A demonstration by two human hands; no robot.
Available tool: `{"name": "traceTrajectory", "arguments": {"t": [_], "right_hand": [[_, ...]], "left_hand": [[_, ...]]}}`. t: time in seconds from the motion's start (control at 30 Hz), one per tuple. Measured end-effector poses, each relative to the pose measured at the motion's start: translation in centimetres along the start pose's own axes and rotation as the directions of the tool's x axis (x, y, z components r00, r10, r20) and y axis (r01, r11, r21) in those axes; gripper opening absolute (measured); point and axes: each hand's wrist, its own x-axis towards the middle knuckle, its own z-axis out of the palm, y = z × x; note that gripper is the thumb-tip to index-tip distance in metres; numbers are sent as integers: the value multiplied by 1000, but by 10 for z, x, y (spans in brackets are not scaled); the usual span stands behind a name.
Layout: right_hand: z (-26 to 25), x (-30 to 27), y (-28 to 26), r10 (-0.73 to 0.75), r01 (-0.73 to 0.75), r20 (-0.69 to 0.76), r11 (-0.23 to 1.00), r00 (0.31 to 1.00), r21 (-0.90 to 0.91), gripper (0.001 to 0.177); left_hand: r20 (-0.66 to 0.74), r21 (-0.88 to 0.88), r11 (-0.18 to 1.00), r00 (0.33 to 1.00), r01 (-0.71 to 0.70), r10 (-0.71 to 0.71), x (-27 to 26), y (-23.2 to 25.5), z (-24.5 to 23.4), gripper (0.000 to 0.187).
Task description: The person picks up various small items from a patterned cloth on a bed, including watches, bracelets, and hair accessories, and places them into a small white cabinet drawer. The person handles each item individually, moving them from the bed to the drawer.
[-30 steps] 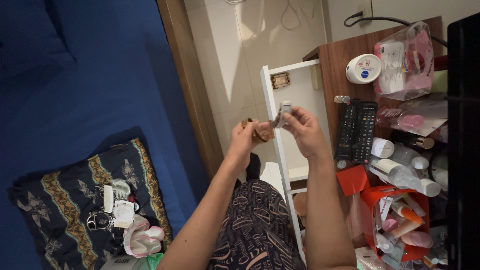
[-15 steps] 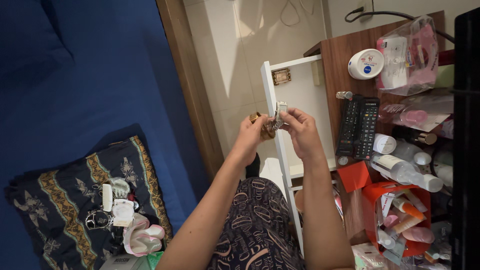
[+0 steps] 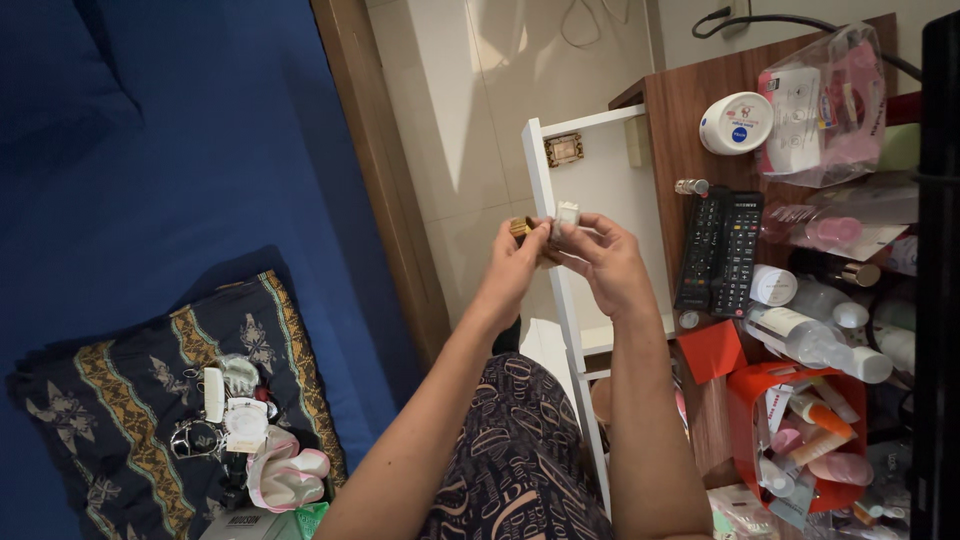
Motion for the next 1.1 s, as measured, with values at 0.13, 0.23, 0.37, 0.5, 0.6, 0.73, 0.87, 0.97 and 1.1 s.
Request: {"name": "traceTrajectory", "arguments": {"t": [0.13,0.23,0.37,0.5,0.6,0.73,0.87,0.97,1.1], "right_hand": [[-14,16,14,62,-51,-252,997,966,52,25],[-33,42,28,134,-64,-336,975,932,211,26],[-64,92,54,128,32,-402,929,907,368,30],[-78,137,81,102,125,-456,889,884,440,31],[-81,162,93,148,114,-550,904,822,413,31],[-89,192,102,121,190,-615,889,780,416,32],[-95,215,99,123,277,-688,854,716,441,32],[-83,220,95,141,311,-756,852,639,422,33],[-68,220,88,154,332,-795,850,586,410,32]], "left_hand": [[1,-7,999,999,42,-42,2,4,5,35],[-30,-21,1000,1000,5,-6,5,0,4,36],[-41,-34,999,999,18,-19,4,0,-9,35],[-34,-94,995,999,19,-22,5,-4,-13,31],[-72,-57,998,997,36,-40,7,-4,-13,30],[-94,-24,1000,995,18,-20,12,-2,-16,29],[-98,-32,999,995,13,-16,16,-2,-18,29],[-84,-51,999,996,14,-18,15,-3,-18,30],[-70,-44,999,997,29,-32,16,-4,-21,30]]}}
